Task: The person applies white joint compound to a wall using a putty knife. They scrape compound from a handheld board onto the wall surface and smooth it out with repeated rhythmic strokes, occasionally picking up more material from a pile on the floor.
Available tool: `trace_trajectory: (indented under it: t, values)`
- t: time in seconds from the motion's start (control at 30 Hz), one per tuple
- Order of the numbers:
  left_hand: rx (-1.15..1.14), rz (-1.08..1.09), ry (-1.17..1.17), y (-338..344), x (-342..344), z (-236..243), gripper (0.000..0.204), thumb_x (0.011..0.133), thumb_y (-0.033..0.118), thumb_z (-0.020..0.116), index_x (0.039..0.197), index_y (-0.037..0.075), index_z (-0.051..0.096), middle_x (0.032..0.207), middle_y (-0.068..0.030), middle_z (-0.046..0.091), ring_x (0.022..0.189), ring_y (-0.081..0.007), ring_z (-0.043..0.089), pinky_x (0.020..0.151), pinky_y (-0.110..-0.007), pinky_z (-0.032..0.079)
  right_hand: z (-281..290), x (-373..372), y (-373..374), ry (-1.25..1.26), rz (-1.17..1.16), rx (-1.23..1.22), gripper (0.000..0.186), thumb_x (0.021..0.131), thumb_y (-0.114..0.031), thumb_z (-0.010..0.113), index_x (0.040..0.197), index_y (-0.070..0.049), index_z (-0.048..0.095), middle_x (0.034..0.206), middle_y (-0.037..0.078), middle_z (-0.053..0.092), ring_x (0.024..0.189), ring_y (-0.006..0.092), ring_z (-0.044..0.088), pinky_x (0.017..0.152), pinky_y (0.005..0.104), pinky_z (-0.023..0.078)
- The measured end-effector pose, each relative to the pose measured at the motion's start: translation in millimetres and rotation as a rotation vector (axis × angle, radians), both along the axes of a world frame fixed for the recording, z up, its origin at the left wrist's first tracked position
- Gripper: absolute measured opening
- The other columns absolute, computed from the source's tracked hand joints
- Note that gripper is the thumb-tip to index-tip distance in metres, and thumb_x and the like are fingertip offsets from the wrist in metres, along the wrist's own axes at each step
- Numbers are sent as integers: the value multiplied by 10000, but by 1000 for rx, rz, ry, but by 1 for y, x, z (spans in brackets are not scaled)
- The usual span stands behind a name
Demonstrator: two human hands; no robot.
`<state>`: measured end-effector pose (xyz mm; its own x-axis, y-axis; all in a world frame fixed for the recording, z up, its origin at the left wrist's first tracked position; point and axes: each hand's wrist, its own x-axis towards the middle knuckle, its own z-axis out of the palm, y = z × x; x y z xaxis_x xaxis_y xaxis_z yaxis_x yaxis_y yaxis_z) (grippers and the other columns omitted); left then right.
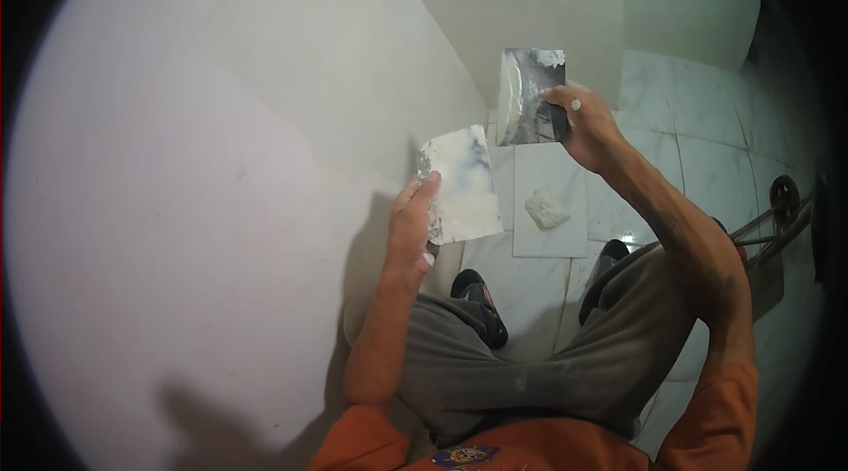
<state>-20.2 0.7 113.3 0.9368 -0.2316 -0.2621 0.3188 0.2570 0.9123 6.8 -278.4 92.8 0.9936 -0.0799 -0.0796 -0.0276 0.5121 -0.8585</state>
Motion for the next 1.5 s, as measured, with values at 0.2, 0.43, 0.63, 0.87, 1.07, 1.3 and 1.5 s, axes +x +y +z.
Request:
trace_trajectory:
  t: [0.2,0.43,0.63,0.87,1.07,1.3,1.5]
  values:
    - [-7,5,11,1,0,1,354,1000,213,553,1251,-36,545,1119,-115,661,952,-190,686,828,-319,567,5,-1,7,-10,-22,76,143,904,-99,588,994,-3,532,944,70,543,841,166,555,794,345,486]
    - [-26,-9,2,1,1,2,394,1002,207,539,1297,-52,510,1170,-138,650,1001,-216,684,873,-328,559,14,-6,7,-23,-28,93,147,897,-101,591,988,-2,532,935,64,544,835,168,555,783,344,482]
    - [-25,-15,-7,4,1,3,394,1006,205,532,1300,-55,504,1171,-141,651,1009,-215,684,881,-332,561,15,-8,9,-24,-32,71,108,893,-82,577,953,1,540,917,68,541,826,167,549,769,352,489]
    - [-56,-19,-2,-2,-2,6,336,1009,211,540,1243,-29,556,1122,-105,665,972,-173,684,848,-307,572,4,-6,1,-37,-25,50,112,873,-76,564,940,11,541,918,69,545,829,170,543,787,333,488]
    - [-58,-12,13,-4,-3,-1,351,1006,213,538,1257,-33,546,1138,-110,659,984,-183,683,854,-310,571,21,-24,22,-391,-10,-112,362,915,3,498,1265,96,501,1155,138,596,1038,206,587,977,354,467]
    - [-99,-116,-126,-6,-22,14,407,1018,222,501,1327,-42,488,1192,-135,622,1033,-198,670,865,-301,581,64,-58,58,-1216,39,-894,579,885,76,516,1439,-81,454,1420,184,516,1296,339,517,1110,439,414]
    - [-243,-256,-266,15,-8,-14,410,1030,220,481,1357,-27,465,1198,-126,618,1066,-179,652,841,-286,585,47,-53,60,-1311,265,-1274,583,889,3,525,1449,-141,455,1500,115,448,1375,282,444,1176,481,332]
